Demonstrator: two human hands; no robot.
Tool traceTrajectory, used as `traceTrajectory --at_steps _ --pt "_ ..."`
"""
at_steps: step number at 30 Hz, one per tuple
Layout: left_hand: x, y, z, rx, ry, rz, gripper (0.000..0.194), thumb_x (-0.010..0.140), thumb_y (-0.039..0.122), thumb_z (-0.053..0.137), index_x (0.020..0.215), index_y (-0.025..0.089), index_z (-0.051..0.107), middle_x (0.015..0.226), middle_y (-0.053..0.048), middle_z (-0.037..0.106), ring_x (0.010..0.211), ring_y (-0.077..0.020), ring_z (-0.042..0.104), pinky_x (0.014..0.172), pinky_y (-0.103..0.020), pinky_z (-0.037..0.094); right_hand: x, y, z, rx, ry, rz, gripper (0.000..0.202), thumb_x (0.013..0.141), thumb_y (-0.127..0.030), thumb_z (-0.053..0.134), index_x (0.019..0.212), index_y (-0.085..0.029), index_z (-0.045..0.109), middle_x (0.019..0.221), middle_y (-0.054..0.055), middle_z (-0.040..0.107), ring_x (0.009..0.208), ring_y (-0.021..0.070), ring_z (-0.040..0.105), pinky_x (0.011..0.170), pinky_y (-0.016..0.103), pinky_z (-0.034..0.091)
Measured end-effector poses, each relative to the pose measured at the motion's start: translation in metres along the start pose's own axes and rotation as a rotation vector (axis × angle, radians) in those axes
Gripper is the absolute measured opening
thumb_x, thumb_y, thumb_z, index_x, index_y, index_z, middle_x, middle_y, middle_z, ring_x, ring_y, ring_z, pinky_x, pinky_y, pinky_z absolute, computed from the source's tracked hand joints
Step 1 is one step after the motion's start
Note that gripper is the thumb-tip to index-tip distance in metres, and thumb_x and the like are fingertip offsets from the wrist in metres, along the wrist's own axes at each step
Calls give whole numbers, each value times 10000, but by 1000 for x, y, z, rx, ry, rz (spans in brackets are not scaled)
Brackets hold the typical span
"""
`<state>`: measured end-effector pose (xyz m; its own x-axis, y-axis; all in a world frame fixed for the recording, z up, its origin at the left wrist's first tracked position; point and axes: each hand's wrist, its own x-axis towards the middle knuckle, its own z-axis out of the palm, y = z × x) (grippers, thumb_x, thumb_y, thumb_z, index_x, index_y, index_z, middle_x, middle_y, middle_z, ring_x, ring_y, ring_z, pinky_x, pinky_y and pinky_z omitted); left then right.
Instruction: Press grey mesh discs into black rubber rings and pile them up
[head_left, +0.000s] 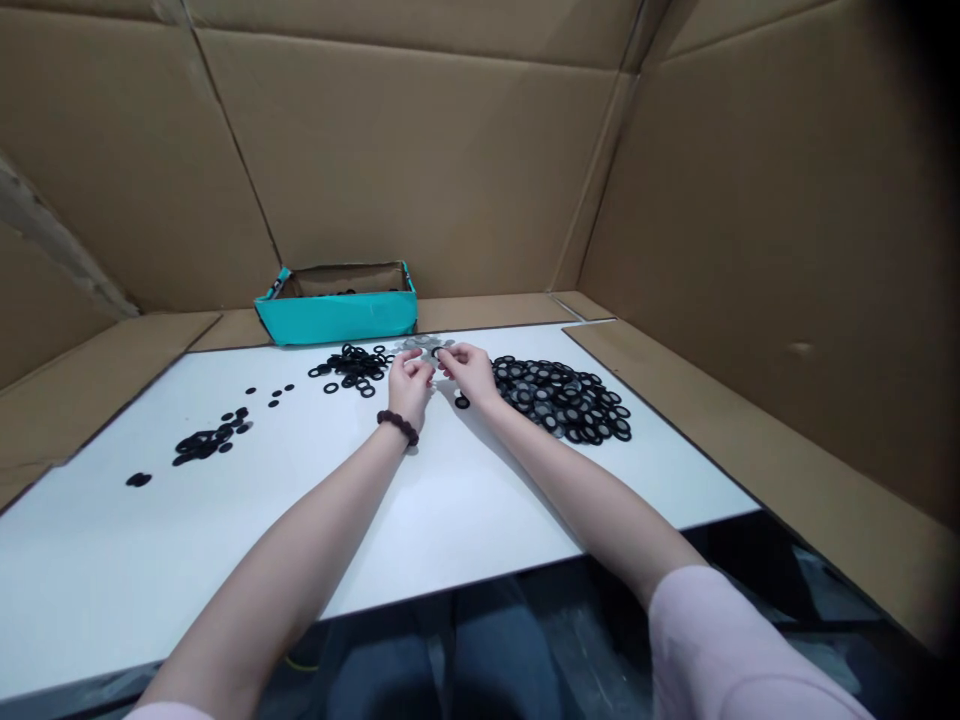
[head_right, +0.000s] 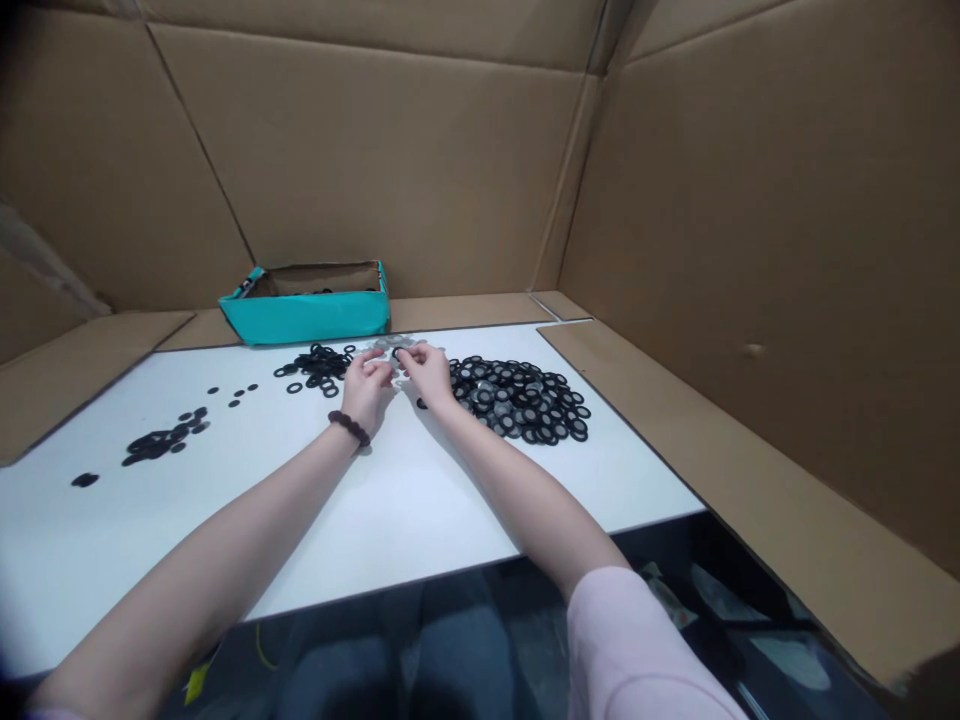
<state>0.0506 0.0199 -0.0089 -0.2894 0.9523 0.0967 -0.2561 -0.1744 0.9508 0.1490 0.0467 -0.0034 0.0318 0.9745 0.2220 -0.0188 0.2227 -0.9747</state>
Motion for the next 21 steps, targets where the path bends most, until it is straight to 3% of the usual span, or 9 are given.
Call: traceTrajectory --at_steps 5,9,14,21 --pt "2 -1 -1 -34 -34 23 286 638 79 598 892 167 500 562 57 548 502 -71 485 549 -212 381 -3 -3 -10 133 -186 117 190 692 -291 684 607 -141 603 559 0 611 488 76 512 492 198 417" --pt "6 0 -5 -49 -76 -26 283 622 72 603 883 145 521 527 54 544 488 -70 475 546 -212 368 -5 -8 -16 101 -251 186 139 675 -234 697 629 -128 620 569 -2 625 506 69 533 523 188 440" --pt "11 1 -10 -20 -198 -130 294 600 76 627 876 135 545 475 69 511 436 -61 417 500 -213 309 -4 -7 -20 -53 -288 104 129 699 -213 664 614 -131 612 551 -9 618 494 68 519 520 185 435" --pt "8 1 -11 41 -260 -165 254 602 63 607 847 125 588 503 44 545 450 -59 424 488 -205 305 -1 -9 -23 -311 -335 57 112 733 -178 577 631 -135 585 546 -7 602 517 92 546 535 196 428"
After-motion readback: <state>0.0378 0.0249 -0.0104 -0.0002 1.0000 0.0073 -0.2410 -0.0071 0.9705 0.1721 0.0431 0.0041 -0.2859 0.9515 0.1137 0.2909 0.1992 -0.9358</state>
